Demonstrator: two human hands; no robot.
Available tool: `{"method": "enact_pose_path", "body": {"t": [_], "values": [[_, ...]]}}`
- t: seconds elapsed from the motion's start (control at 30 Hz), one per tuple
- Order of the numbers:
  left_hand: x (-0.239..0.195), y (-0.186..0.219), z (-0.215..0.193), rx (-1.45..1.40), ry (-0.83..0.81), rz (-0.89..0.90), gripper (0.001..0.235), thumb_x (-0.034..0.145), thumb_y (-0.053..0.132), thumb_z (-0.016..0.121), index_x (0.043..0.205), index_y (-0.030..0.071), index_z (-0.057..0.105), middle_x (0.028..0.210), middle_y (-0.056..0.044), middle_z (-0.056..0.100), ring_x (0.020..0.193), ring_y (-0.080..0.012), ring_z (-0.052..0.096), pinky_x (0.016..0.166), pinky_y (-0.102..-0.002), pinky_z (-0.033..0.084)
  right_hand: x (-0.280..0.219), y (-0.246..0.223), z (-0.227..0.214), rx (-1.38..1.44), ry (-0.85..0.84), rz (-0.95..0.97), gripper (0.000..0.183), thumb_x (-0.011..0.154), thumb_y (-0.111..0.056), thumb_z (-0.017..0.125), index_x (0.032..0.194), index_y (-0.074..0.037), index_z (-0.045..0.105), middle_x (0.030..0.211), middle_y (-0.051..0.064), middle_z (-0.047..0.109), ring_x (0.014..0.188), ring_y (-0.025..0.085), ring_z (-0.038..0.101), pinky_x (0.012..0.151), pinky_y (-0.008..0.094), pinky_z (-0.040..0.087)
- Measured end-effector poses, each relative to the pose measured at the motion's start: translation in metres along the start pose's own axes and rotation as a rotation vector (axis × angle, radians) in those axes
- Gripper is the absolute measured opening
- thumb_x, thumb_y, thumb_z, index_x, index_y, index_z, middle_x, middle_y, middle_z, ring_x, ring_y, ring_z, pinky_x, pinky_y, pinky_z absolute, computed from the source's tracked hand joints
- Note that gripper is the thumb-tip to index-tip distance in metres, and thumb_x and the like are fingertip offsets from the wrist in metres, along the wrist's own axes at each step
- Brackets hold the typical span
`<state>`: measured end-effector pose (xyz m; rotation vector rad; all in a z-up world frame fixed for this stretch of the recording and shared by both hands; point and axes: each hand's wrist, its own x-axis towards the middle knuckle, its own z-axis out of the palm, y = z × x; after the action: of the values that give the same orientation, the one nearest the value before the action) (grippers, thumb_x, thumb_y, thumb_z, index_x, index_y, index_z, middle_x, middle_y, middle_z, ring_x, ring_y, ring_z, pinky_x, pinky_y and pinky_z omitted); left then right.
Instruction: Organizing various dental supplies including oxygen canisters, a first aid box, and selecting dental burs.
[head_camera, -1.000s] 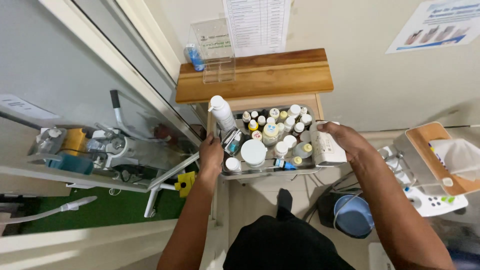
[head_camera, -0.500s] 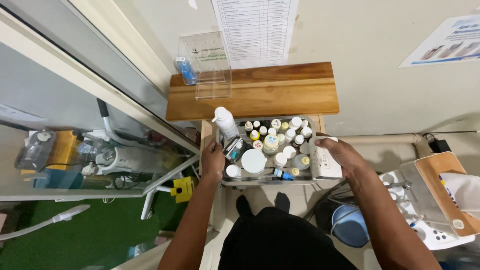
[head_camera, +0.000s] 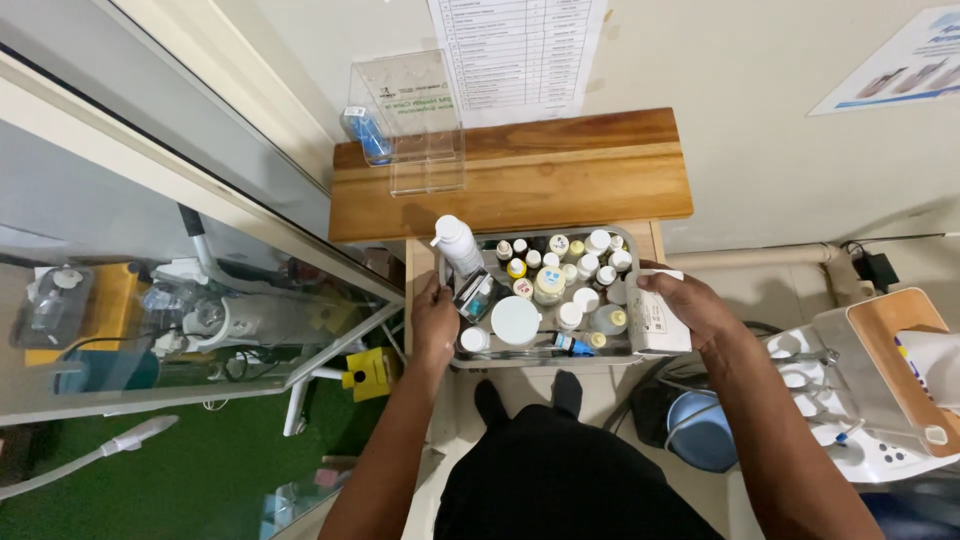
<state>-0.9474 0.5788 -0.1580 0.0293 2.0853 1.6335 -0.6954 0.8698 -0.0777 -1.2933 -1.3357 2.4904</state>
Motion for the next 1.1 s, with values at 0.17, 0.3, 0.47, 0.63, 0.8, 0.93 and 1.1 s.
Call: {"method": "enact_pose_path", "body": {"t": [0.17, 0.3, 0.47, 0.63, 0.8, 0.93, 1.1], "values": [[-0.009, 0.016, 0.003, 0.063, 0.049, 0.028, 0.047, 0.101, 0.012, 0.051, 0.146, -0.003, 0.052, 0.138, -0.020, 0.065, 0.121, -0.0242, 0.065, 0.100, -0.031, 0.047, 0.011, 0.004, -0.009, -0.025, 0.025, -0.007, 0.071, 0.084, -0.019, 0.066, 0.151, -0.006, 0.048, 0.117, 0.012, 0.068, 0.095, 0.023, 0.069, 0.076, 0.041, 0.059], [-0.001, 0.003, 0.005, -0.060, 0.050, 0.096, 0.045, 0.101, 0.013, 0.050, 0.142, -0.005, 0.054, 0.131, -0.021, 0.069, 0.115, -0.0249, 0.066, 0.098, -0.032, 0.048, 0.000, -0.004, -0.001, 0.008, -0.031, -0.005, 0.068, 0.085, -0.020, 0.064, 0.150, -0.005, 0.050, 0.119, 0.012, 0.070, 0.096, 0.023, 0.071, 0.078, 0.038, 0.060], [-0.031, 0.050, -0.009, 0.308, 0.154, 0.211, 0.037, 0.102, 0.013, 0.051, 0.131, -0.008, 0.061, 0.103, -0.025, 0.070, 0.093, -0.0295, 0.069, 0.088, -0.040, 0.053, -0.010, -0.011, -0.005, -0.111, 0.110, -0.040, 0.057, 0.091, -0.024, 0.059, 0.144, -0.006, 0.055, 0.116, 0.010, 0.073, 0.096, 0.021, 0.073, 0.079, 0.036, 0.059], [-0.073, 0.086, -0.020, 0.437, 0.505, 0.787, 0.037, 0.105, 0.011, 0.057, 0.138, -0.006, 0.054, 0.126, -0.026, 0.056, 0.112, -0.0388, 0.061, 0.095, -0.050, 0.050, 0.000, -0.011, -0.039, 0.046, 0.128, -0.201, 0.040, 0.102, -0.031, 0.061, 0.131, -0.003, 0.056, 0.099, 0.010, 0.066, 0.081, 0.025, 0.066, 0.071, 0.045, 0.055], [-0.115, 0.133, 0.017, 0.211, -0.067, 0.834, 0.037, 0.107, 0.021, 0.065, 0.140, 0.006, 0.058, 0.126, -0.012, 0.063, 0.108, -0.0207, 0.072, 0.088, -0.033, 0.067, -0.065, -0.077, 0.062, 0.179, 0.195, -0.263, 0.047, 0.101, -0.034, 0.051, 0.129, 0.002, 0.054, 0.103, 0.018, 0.068, 0.091, 0.028, 0.071, 0.085, 0.046, 0.059], [-0.139, 0.178, 0.048, 0.107, -0.374, 0.880, 0.058, 0.101, 0.024, 0.069, 0.149, 0.003, 0.045, 0.132, -0.021, 0.055, 0.114, -0.0274, 0.066, 0.088, -0.034, 0.065, -0.089, -0.089, 0.118, 0.427, 0.060, -0.394, 0.042, 0.099, -0.026, 0.051, 0.130, 0.001, 0.048, 0.121, 0.016, 0.063, 0.116, 0.028, 0.066, 0.104, 0.048, 0.053], [-0.132, 0.193, 0.059, -0.116, -0.616, 0.519, 0.075, 0.102, 0.030, 0.065, 0.160, 0.004, 0.026, 0.135, -0.017, 0.063, 0.117, -0.0209, 0.068, 0.096, -0.032, 0.059, -0.094, -0.070, 0.136, 0.444, 0.008, -0.558, 0.029, 0.101, -0.022, 0.053, 0.119, -0.005, 0.039, 0.117, 0.012, 0.056, 0.113, 0.027, 0.061, 0.102, 0.052, 0.052]]}}
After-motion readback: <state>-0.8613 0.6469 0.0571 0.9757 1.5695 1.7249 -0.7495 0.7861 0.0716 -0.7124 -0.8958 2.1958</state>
